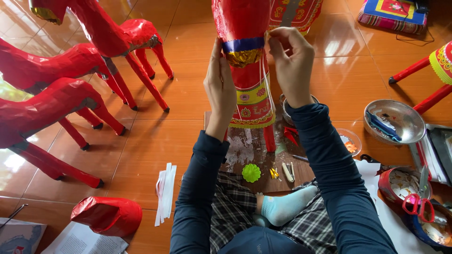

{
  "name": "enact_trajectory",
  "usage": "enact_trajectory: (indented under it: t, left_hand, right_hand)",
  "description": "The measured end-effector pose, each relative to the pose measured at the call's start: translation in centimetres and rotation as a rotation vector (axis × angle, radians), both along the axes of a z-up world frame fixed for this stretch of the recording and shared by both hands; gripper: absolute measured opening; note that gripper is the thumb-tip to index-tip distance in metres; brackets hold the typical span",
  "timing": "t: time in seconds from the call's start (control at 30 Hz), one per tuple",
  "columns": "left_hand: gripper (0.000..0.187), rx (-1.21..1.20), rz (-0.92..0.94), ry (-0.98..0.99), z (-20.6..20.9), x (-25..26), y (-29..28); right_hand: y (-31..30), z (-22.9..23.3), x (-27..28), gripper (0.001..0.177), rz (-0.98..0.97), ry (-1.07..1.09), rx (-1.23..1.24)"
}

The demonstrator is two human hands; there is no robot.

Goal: Decorating a traditional red paper horse figure with glue, gold foil, and blue paper strips.

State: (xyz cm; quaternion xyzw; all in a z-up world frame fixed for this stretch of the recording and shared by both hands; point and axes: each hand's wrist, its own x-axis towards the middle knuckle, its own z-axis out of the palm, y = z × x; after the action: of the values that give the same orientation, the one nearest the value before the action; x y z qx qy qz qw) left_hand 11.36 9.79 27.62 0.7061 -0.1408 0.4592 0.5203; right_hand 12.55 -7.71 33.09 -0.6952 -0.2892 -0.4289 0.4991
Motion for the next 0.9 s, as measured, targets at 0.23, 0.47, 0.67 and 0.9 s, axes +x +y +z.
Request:
enact_trajectory:
  t: [0.23,0.47,0.67,0.9]
  left_hand:
    - [0.054,0.073,-0.134,0.023,-0.8,-0.8,-0.5]
    - [0.056,0.064,-0.274,0.033,-1.5,-0.6,0.3]
    - [0.064,-0.106,-0.494,0.097,-2.2,0.0,1.7]
    - [0.062,-0.434,-0.821,0.047,-4.8,-0.3,6.8]
  right_hand:
    - [1.0,0.7,-1.5,0.015,0.125,0.053,0.041]
    - [1.2,0.6,-1.3,0.015,0.203,0.086,0.065]
    - [1.3,-0.7,-0.2,0.019,0.116,0.009,0.058]
    - [-4.1,-7.5,-2.6,0.039,0.308,0.206,0.13]
